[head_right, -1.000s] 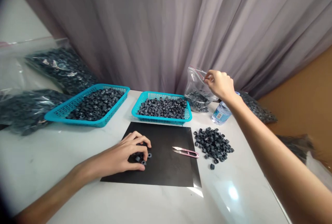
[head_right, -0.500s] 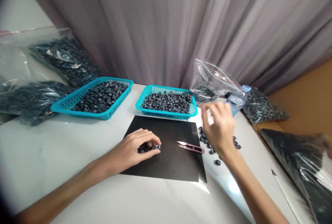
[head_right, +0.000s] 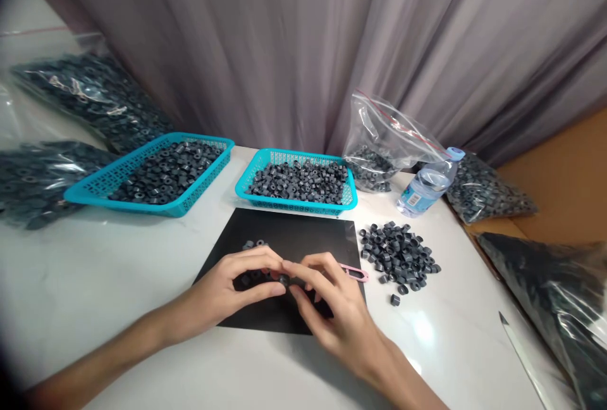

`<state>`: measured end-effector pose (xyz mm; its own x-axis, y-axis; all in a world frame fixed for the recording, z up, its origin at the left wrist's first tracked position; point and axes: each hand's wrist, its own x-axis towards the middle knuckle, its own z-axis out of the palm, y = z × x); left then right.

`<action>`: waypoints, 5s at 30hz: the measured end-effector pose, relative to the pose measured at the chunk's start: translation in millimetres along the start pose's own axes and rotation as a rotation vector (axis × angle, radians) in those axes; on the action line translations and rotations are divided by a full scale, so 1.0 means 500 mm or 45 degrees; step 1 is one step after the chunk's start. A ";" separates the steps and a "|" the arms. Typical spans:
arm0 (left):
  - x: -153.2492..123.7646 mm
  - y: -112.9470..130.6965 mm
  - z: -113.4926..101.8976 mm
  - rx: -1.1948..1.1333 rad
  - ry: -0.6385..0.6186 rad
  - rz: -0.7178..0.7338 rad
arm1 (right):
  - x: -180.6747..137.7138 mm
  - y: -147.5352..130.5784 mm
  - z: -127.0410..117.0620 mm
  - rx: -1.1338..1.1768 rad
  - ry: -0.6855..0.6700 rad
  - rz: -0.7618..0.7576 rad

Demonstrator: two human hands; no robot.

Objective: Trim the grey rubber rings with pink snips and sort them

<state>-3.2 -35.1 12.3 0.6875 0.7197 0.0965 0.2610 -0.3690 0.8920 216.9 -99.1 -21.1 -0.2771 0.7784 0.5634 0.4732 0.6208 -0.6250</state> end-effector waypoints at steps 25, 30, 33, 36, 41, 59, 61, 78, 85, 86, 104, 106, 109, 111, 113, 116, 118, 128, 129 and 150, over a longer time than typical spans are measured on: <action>0.009 -0.007 0.013 -0.533 -0.004 -0.221 | -0.019 0.005 0.032 -0.135 0.278 -0.016; 0.010 -0.020 0.020 -0.441 0.159 -0.141 | -0.018 0.009 0.041 -0.045 0.221 0.083; 0.009 -0.021 0.022 -0.390 0.202 -0.116 | -0.015 0.010 0.043 -0.015 0.189 0.048; 0.008 -0.019 0.023 -0.346 0.219 -0.107 | -0.009 0.007 0.041 -0.010 0.188 0.033; 0.010 -0.018 0.024 -0.272 0.226 -0.065 | -0.007 0.003 0.038 -0.023 0.280 0.111; 0.004 -0.016 0.030 -0.295 0.239 -0.024 | -0.014 0.001 0.046 0.214 0.222 0.274; 0.005 -0.016 0.031 -0.316 0.226 -0.027 | -0.014 0.002 0.046 0.250 0.216 0.324; 0.001 -0.009 0.030 -0.353 0.105 -0.008 | -0.013 -0.003 0.043 0.624 0.207 0.498; 0.000 -0.005 0.028 -0.334 0.089 -0.020 | -0.012 -0.004 0.044 0.626 0.226 0.500; 0.001 -0.004 0.029 -0.357 0.088 -0.031 | -0.012 -0.004 0.044 0.620 0.226 0.499; 0.004 0.000 0.026 -0.580 0.146 -0.119 | -0.009 -0.005 0.040 0.524 0.280 0.447; 0.005 0.001 0.026 -0.575 0.151 -0.122 | -0.008 -0.006 0.040 0.516 0.275 0.449; 0.005 0.002 0.025 -0.555 0.156 -0.121 | -0.007 -0.006 0.040 0.509 0.278 0.446; 0.005 0.002 0.025 -0.539 0.158 -0.117 | -0.008 -0.005 0.040 0.513 0.277 0.441; 0.005 0.003 0.025 -0.528 0.163 -0.118 | -0.010 -0.004 0.041 0.518 0.273 0.447; 0.006 0.004 0.025 -0.533 0.169 -0.121 | -0.014 -0.002 0.043 0.527 0.270 0.461; 0.007 0.005 0.025 -0.544 0.171 -0.120 | -0.015 -0.002 0.044 0.537 0.269 0.462; 0.007 0.005 0.025 -0.597 0.138 -0.165 | -0.011 -0.007 0.046 0.499 0.272 0.437; 0.007 0.005 0.024 -0.602 0.136 -0.173 | -0.010 -0.007 0.046 0.496 0.272 0.432; 0.018 0.020 0.020 -0.628 0.302 -0.273 | -0.014 0.109 -0.059 -1.075 -0.282 0.252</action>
<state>12.2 -37.9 17.5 0.4692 0.8808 -0.0634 -0.0077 0.0759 0.9971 269.5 -73.5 -43.1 -0.2390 0.9184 0.3154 0.9630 0.2658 -0.0440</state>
